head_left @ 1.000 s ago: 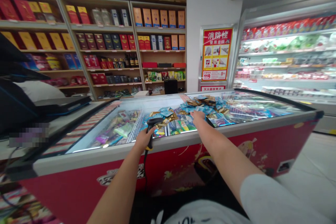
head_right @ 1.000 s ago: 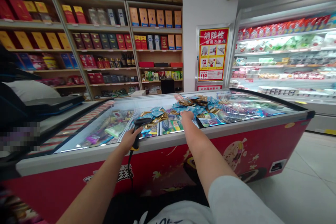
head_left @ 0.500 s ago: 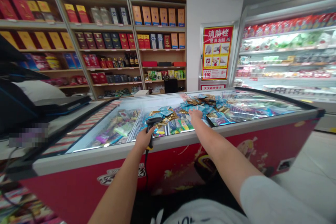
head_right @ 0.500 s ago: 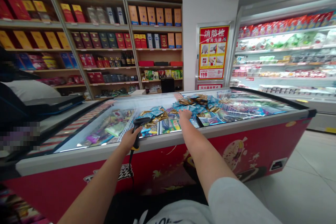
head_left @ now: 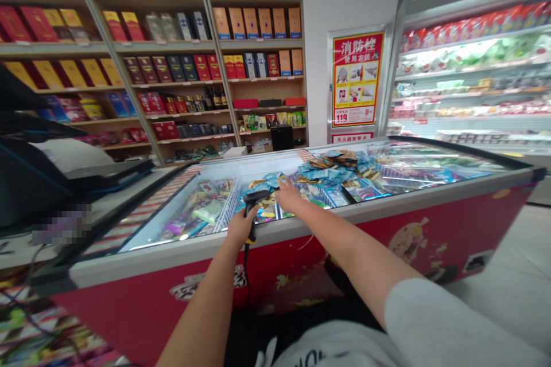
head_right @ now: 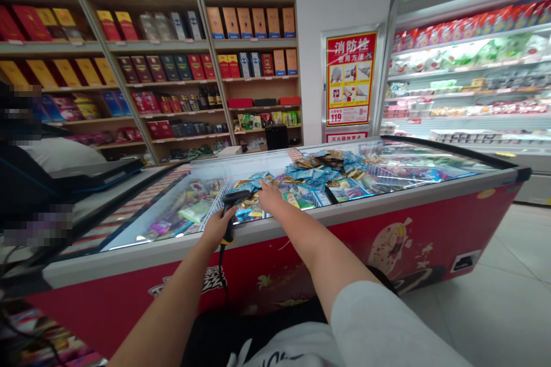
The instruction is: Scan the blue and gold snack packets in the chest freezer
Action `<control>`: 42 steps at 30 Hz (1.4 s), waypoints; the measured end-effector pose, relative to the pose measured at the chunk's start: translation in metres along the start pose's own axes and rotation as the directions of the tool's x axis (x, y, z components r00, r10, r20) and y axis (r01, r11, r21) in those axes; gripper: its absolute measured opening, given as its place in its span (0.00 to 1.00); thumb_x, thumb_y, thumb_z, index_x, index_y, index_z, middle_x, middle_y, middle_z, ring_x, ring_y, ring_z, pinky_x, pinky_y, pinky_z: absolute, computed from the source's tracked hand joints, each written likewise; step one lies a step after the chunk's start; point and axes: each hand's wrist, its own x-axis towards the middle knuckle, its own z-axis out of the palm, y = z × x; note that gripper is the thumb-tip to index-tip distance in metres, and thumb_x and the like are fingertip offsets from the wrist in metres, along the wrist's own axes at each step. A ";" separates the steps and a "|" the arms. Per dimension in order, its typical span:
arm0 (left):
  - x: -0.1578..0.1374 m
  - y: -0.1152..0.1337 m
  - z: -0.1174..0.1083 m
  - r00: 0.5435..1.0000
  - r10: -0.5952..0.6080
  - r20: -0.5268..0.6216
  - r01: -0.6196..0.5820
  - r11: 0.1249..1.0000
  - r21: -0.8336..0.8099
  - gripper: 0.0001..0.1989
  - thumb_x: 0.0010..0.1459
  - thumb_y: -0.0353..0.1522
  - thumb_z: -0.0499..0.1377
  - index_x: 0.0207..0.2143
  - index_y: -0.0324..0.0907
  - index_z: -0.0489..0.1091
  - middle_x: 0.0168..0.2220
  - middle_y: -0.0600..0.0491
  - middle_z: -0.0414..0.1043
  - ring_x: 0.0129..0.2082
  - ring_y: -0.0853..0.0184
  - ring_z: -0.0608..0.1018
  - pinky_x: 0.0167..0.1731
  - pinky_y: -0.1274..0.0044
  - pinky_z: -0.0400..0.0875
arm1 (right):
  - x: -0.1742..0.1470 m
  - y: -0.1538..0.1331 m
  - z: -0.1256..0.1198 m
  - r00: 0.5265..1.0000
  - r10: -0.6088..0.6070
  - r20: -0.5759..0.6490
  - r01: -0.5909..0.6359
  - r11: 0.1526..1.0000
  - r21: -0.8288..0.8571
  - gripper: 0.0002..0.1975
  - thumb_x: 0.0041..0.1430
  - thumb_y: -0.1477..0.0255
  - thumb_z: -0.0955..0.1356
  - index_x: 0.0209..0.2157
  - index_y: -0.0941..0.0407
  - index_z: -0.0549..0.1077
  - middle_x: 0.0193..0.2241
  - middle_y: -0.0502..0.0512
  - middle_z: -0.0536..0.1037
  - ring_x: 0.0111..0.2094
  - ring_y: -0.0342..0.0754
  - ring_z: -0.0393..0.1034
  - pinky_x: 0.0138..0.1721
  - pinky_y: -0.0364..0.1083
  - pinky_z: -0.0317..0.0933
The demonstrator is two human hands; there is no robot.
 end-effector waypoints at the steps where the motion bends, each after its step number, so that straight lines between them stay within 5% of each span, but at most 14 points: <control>1: -0.001 0.001 -0.001 1.000 -0.001 0.006 0.001 1.000 0.018 0.25 0.49 0.55 0.55 0.25 0.42 0.73 0.24 0.48 0.75 0.25 0.59 0.75 0.28 0.72 0.64 | 0.003 -0.004 0.001 1.000 0.005 0.025 -0.005 1.000 -0.028 0.14 0.60 0.73 0.63 0.43 0.57 0.78 0.66 0.59 0.56 0.61 0.61 0.55 0.59 0.56 0.51; 6: -0.001 0.005 -0.003 1.000 0.002 0.021 -0.004 0.997 0.074 0.25 0.50 0.54 0.54 0.25 0.42 0.73 0.25 0.47 0.76 0.26 0.58 0.76 0.28 0.71 0.64 | 0.016 -0.010 0.002 0.997 0.075 0.010 -0.075 0.997 -0.025 0.18 0.56 0.75 0.66 0.49 0.59 0.74 0.54 0.65 0.70 0.55 0.58 0.62 0.55 0.53 0.56; 10: -0.001 0.006 -0.003 1.000 0.000 0.016 -0.002 0.995 0.102 0.24 0.51 0.53 0.53 0.24 0.43 0.73 0.26 0.47 0.76 0.28 0.57 0.76 0.30 0.71 0.65 | 0.009 0.002 -0.003 0.989 0.037 -0.145 -0.025 0.996 0.089 0.12 0.61 0.75 0.62 0.36 0.60 0.78 0.40 0.63 0.78 0.46 0.51 0.69 0.49 0.46 0.58; 13: -0.004 0.007 -0.002 0.999 0.029 0.015 -0.030 0.993 0.115 0.23 0.52 0.53 0.53 0.23 0.44 0.71 0.26 0.48 0.76 0.28 0.58 0.76 0.31 0.71 0.65 | -0.008 0.018 -0.006 0.928 0.278 -0.246 -0.213 0.942 0.261 0.17 0.64 0.67 0.61 0.27 0.58 0.77 0.31 0.58 0.78 0.36 0.47 0.71 0.39 0.43 0.59; 16: -0.006 0.008 -0.002 0.998 0.055 0.023 -0.058 0.991 0.123 0.22 0.52 0.52 0.54 0.23 0.44 0.70 0.25 0.49 0.74 0.28 0.59 0.76 0.30 0.72 0.65 | -0.027 0.039 -0.005 0.855 0.481 -0.194 -0.380 0.836 0.395 0.12 0.57 0.68 0.66 0.23 0.57 0.74 0.24 0.53 0.76 0.29 0.45 0.69 0.33 0.42 0.57; 19: -0.008 0.012 0.001 0.998 0.034 0.061 -0.037 0.999 0.037 0.22 0.50 0.52 0.55 0.23 0.43 0.70 0.24 0.50 0.73 0.26 0.61 0.75 0.28 0.73 0.64 | -0.038 0.058 -0.002 0.813 0.541 -0.215 -0.406 0.791 0.456 0.03 0.48 0.78 0.68 0.27 0.58 0.73 0.30 0.53 0.76 0.33 0.46 0.69 0.36 0.42 0.59; 25: -0.008 0.031 0.030 0.982 0.015 0.191 0.050 0.942 -0.332 0.26 0.47 0.54 0.58 0.31 0.39 0.72 0.27 0.49 0.75 0.26 0.65 0.75 0.26 0.76 0.66 | -0.041 0.066 0.004 0.795 0.588 -0.149 -0.397 0.690 0.605 0.24 0.45 0.80 0.70 0.47 0.58 0.71 0.41 0.56 0.78 0.41 0.49 0.72 0.45 0.46 0.62; 31: -0.010 0.034 0.046 0.966 0.082 0.243 -0.073 0.996 -0.046 0.24 0.48 0.53 0.58 0.23 0.41 0.72 0.23 0.50 0.74 0.23 0.65 0.72 0.25 0.75 0.63 | -0.046 0.062 0.000 0.784 0.612 -0.105 -0.460 0.686 0.563 0.15 0.50 0.77 0.70 0.42 0.59 0.76 0.41 0.59 0.79 0.44 0.51 0.73 0.47 0.46 0.62; 42: -0.013 0.032 0.041 0.968 0.093 0.232 -0.090 0.996 -0.026 0.25 0.50 0.54 0.55 0.23 0.40 0.72 0.23 0.50 0.73 0.25 0.64 0.73 0.27 0.75 0.63 | -0.048 0.063 0.003 0.753 0.641 -0.146 -0.479 0.687 0.547 0.17 0.55 0.81 0.64 0.44 0.57 0.77 0.43 0.60 0.79 0.47 0.54 0.71 0.49 0.49 0.61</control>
